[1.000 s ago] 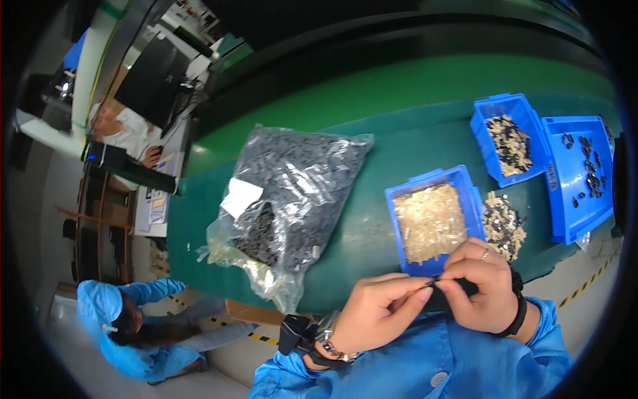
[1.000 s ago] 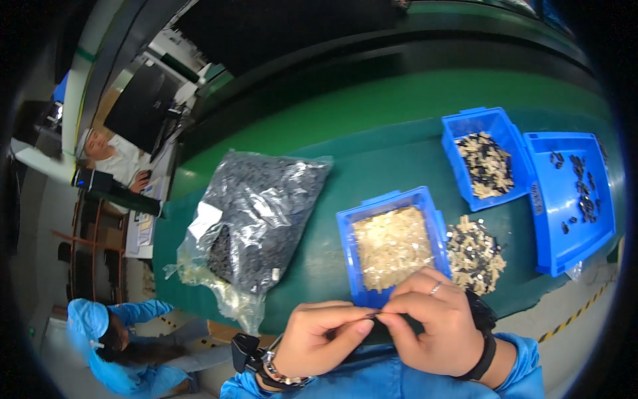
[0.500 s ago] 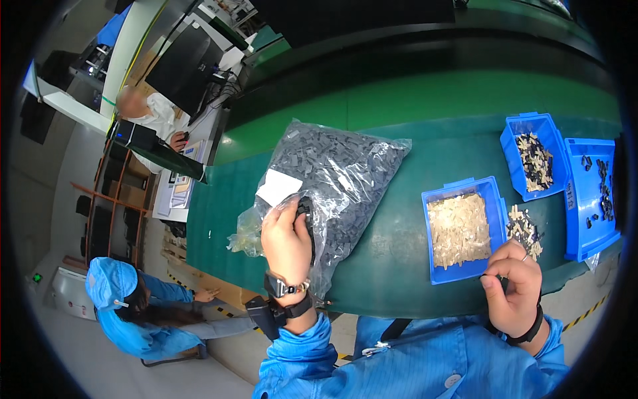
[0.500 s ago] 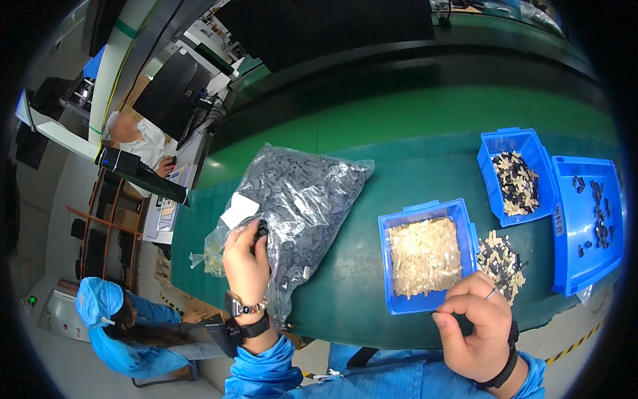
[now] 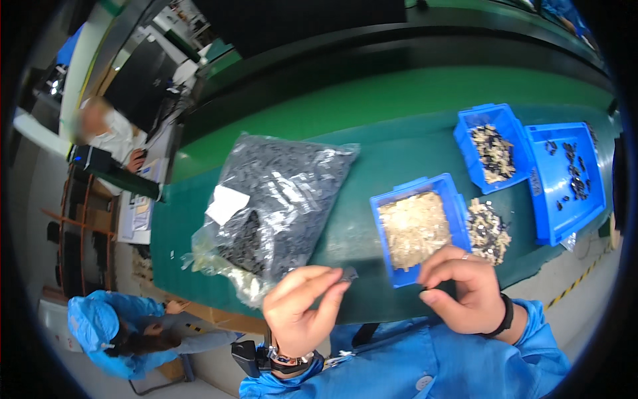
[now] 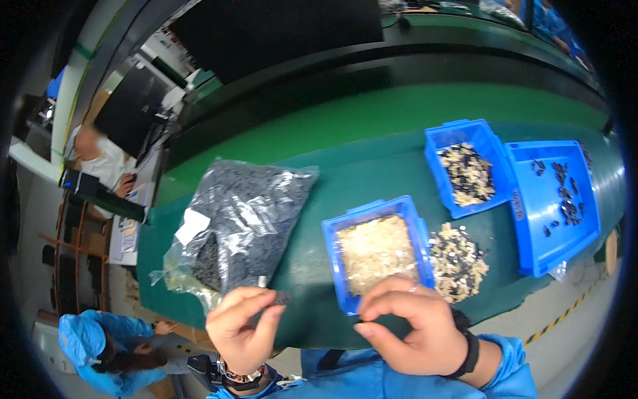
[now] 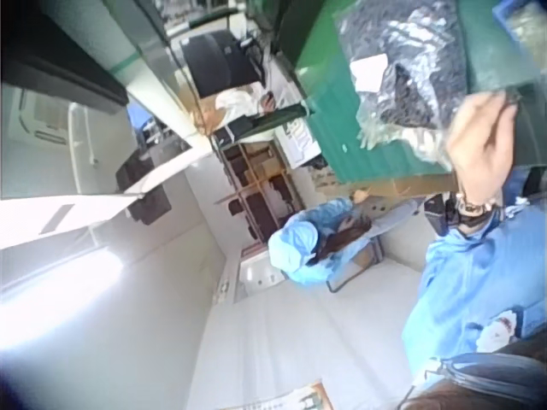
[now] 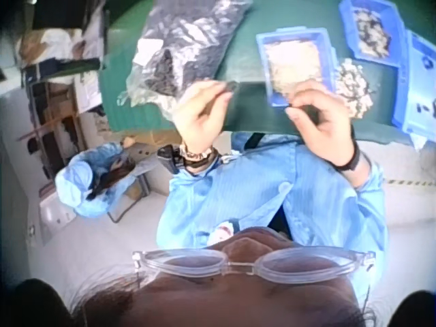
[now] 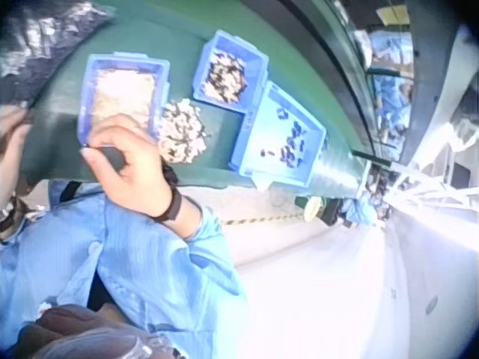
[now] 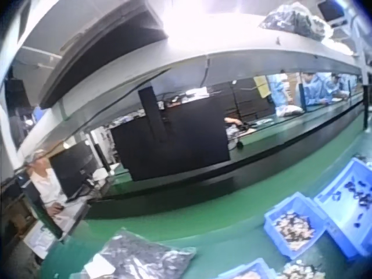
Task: Sorting small mechanical components from trays and bags, and performing assembly or inspection.
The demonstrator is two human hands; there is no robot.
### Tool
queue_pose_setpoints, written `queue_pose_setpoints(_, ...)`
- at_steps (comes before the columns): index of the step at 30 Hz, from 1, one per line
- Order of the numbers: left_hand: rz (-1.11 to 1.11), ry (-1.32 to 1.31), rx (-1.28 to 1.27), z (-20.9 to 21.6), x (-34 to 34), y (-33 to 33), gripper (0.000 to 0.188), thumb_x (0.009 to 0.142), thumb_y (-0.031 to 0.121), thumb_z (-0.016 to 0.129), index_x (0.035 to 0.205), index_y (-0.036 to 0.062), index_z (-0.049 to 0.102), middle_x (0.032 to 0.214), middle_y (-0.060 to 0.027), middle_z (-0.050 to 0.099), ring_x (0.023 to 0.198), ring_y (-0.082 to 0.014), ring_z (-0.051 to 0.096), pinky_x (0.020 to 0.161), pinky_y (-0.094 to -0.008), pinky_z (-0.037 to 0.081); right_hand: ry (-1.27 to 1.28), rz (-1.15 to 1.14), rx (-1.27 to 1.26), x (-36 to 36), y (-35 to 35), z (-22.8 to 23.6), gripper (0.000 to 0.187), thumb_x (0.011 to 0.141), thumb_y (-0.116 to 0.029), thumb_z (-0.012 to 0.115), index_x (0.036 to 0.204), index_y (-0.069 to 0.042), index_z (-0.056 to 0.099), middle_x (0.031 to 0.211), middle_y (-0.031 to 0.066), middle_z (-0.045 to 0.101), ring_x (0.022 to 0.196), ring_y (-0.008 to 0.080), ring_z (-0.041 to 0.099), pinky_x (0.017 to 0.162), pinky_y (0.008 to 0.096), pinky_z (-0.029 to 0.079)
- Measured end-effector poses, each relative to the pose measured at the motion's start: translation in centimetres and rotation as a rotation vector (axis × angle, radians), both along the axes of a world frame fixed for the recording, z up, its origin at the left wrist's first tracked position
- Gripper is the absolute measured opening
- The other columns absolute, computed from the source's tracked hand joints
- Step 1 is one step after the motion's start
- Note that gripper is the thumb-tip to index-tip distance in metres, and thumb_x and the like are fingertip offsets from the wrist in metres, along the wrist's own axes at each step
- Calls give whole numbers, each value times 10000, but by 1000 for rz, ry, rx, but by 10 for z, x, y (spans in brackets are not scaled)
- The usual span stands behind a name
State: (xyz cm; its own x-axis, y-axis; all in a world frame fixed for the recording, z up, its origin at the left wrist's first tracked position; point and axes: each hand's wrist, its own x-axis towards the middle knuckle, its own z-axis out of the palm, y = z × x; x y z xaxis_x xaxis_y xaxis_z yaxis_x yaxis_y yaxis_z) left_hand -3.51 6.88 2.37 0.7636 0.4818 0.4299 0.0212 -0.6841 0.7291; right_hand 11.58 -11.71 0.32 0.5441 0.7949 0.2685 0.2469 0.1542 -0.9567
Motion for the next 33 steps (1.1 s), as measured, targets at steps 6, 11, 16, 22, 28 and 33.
queue_pose_setpoints(6,-248,166,-103,-14,25,-23,166,744,-54,747,905,-44,707,851,-147,695,750,-209,686,656,-278,538,115,-32,-64,-1,-1,-9,71,809,-17,698,867,-13,658,1000,123,705,901,237,686,799,321,524)
queue_pose_setpoints(11,-329,176,-50,-15,40,-30,153,738,-30,760,881,-28,707,829,-127,697,712,-214,687,618,-281,540,193,-20,-137,3,-9,-13,53,823,-28,688,870,-7,674,956,111,716,846,174,677,740,280,522)
queue_pose_setpoints(16,-345,216,-23,-13,43,-32,147,738,-20,761,876,-21,710,813,-122,691,688,-216,680,586,-285,532,222,-49,-125,4,-10,-13,63,816,-41,693,865,-5,678,929,102,721,792,148,671,696,253,513)
queue_pose_setpoints(22,-347,225,-25,-14,44,-30,150,741,-18,759,883,-23,710,814,-124,689,682,-217,677,582,-284,528,192,-56,-132,4,-9,-13,66,796,-47,702,844,-10,677,924,105,721,778,153,677,672,256,516)
queue_pose_setpoints(28,-365,222,-59,-17,43,-31,167,764,11,745,918,-16,687,857,-105,669,701,-267,649,620,-333,518,164,-61,-130,5,-7,-15,71,787,-48,707,832,-3,675,909,108,719,761,167,680,668,258,522)
queue_pose_setpoints(33,-357,229,-67,-16,44,-30,154,756,-9,749,902,-21,701,839,-112,682,693,-232,663,605,-300,524,211,-39,-141,7,-8,-16,81,782,-44,714,840,2,680,907,109,718,772,153,678,675,254,522)
